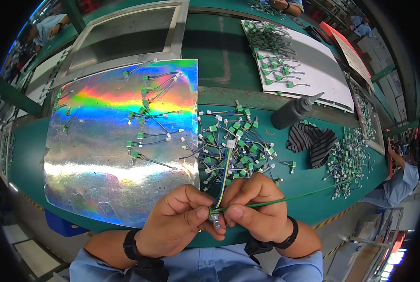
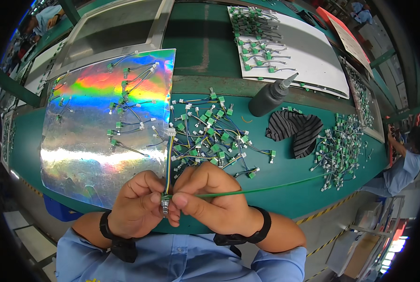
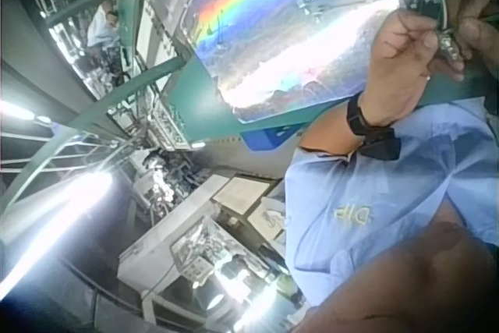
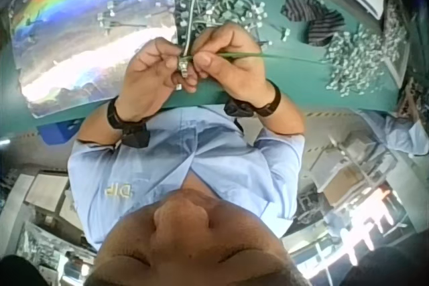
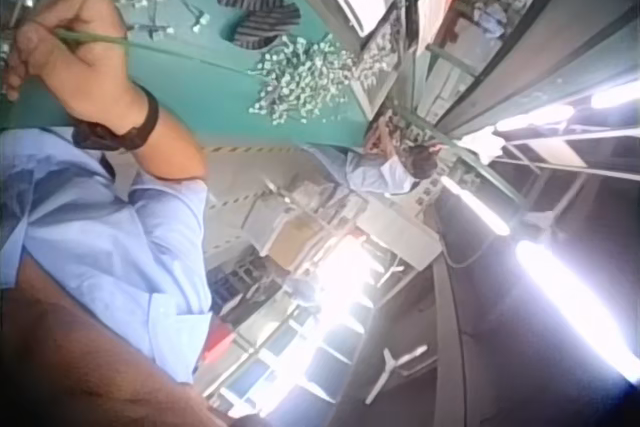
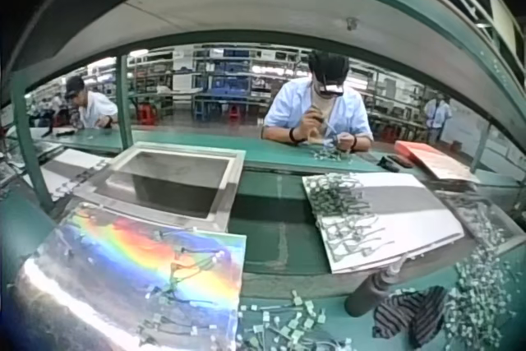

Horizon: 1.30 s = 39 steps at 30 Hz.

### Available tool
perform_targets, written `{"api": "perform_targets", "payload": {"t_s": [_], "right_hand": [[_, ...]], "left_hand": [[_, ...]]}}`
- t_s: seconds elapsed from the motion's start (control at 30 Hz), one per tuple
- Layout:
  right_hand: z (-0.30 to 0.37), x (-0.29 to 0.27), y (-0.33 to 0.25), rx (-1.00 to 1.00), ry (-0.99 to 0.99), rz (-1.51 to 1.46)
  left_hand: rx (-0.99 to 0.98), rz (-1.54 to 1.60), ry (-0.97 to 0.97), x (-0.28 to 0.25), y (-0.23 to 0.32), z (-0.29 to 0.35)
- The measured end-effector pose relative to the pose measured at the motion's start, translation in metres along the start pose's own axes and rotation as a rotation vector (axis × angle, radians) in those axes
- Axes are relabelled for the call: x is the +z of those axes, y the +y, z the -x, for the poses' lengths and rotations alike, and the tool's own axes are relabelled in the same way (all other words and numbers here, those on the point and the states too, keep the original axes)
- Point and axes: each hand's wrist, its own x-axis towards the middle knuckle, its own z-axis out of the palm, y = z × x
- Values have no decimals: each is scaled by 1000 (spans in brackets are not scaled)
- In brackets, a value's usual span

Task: The person applies glue from a bottle to a component, picks up a wire, and presses it into the component. They then wrap a green plastic tie around the assembly and pull it tight before placing it onto a reflective sheet.

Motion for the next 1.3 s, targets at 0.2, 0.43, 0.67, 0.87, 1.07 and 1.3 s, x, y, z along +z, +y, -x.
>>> {"api": "perform_targets", "payload": {"t_s": [0.2, 0.43, 0.67, 0.87, 1.07, 1.3], "right_hand": [[2, -7, 1, -36, -38, -25], [4, -3, 0, -68, -48, 48], [1, -11, -3, -243, -155, 452], [-2, -13, -4, -433, -201, 760], [1, -14, -2, -545, -205, 940], [-1, -14, -7, -400, -222, 646]], "left_hand": [[-30, 56, -24, -3, 1, -1], [-4, 41, -41, -2, 0, -1], [52, -31, -11, -1, -1, 0], [71, -62, 22, -1, -2, 0], [85, -121, 67, -1, -2, 1], [38, -13, 12, 2, -2, 2]]}}
